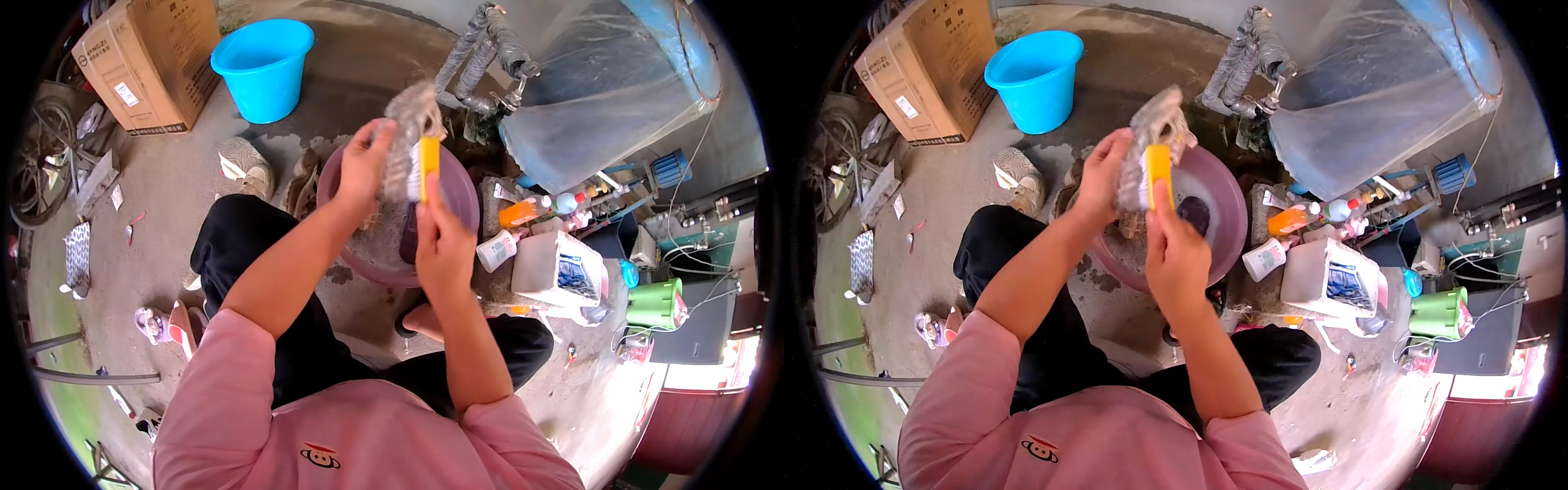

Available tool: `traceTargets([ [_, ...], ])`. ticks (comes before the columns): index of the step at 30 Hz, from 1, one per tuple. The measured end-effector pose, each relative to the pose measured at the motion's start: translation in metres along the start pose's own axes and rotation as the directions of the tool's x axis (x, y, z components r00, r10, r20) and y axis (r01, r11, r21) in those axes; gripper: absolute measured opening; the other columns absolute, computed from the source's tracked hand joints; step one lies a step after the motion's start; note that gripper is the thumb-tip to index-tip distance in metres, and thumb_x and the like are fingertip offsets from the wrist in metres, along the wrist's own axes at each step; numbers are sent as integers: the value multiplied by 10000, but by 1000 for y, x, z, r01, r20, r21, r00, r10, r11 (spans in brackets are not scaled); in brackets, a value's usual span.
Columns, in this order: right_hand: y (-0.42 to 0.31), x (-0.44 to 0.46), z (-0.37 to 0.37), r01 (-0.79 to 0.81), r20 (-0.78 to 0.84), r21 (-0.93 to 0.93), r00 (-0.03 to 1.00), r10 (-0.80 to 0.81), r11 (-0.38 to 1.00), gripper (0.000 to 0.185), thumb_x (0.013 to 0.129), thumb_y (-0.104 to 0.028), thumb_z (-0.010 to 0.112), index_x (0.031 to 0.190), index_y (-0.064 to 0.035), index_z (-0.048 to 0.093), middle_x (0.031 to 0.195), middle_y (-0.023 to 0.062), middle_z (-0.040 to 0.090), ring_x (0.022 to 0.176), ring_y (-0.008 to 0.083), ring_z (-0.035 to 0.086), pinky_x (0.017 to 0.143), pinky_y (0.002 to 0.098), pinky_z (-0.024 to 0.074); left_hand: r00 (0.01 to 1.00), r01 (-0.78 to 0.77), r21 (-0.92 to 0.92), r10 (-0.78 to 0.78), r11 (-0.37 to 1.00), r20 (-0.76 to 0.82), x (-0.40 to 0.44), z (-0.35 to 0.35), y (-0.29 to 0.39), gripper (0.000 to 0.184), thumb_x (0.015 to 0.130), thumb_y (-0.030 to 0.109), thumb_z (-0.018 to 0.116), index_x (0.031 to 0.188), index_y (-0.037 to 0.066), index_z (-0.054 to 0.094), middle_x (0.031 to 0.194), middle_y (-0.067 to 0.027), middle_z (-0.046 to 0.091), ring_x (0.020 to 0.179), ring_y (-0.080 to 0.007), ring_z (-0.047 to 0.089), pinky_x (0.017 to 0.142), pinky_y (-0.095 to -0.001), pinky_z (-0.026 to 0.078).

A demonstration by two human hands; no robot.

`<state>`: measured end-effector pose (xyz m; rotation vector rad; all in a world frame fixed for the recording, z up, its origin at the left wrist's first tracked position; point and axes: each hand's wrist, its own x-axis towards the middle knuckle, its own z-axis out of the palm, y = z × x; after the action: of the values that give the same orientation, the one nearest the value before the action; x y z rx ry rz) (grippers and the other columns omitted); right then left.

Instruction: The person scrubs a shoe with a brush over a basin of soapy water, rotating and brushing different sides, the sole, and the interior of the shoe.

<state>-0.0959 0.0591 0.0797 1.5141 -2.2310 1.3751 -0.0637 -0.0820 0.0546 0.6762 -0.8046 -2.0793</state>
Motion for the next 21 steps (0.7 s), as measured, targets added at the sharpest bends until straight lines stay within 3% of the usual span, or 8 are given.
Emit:
traceTargets([
  [5,19,47,-15,-159,-45,11,986,160,987,354,847,-132,500,1198,-87,481,629,170,527,497,274,505,486,350,400,989,128,78,-133,989,68,-28,20,-6,355,813,258,604,1071,23,536,895,-26,575,782,-85,531,694,-233,439],
  [6,14,42,-17,-198,-32,38,979,199,979,352,848,-125,496,1197,-80,479,659,180,540,533,287,534,510,339,419,995,81,80,-85,993,52,-26,19,-6,360,810,260,605,1075,27,531,899,-29,578,781,-91,539,686,-236,445],
  [12,-6,-9,-8,-52,63,106,997,46,993,369,831,-114,525,1198,-102,489,683,181,561,570,297,566,529,329,442,996,84,30,-84,996,4,-2,1,-3,339,812,266,600,1053,37,535,885,-35,585,746,-97,552,663,-237,450],
  [15,-2,17,-16,-58,53,-79,997,62,995,348,833,-119,524,1180,-95,503,653,176,555,554,292,559,503,337,429,989,132,40,-134,990,56,-10,6,-8,341,812,266,600,1055,35,536,888,-32,583,754,-96,548,670,-240,449],
  [19,20,48,-17,-147,-51,-6,988,147,989,308,842,-134,516,1144,-74,528,645,186,547,528,288,538,500,340,417,980,180,97,-187,979,62,-30,20,-3,345,812,263,601,1062,34,536,909,-26,578,790,-96,538,691,-247,444],
  [21,15,38,-18,-108,-30,42,994,109,993,319,832,-111,528,1149,-73,524,649,187,546,526,287,536,512,334,427,993,93,112,-101,989,64,-18,12,-4,348,810,262,603,1069,40,534,922,-27,577,805,-96,533,701,-248,439],
])
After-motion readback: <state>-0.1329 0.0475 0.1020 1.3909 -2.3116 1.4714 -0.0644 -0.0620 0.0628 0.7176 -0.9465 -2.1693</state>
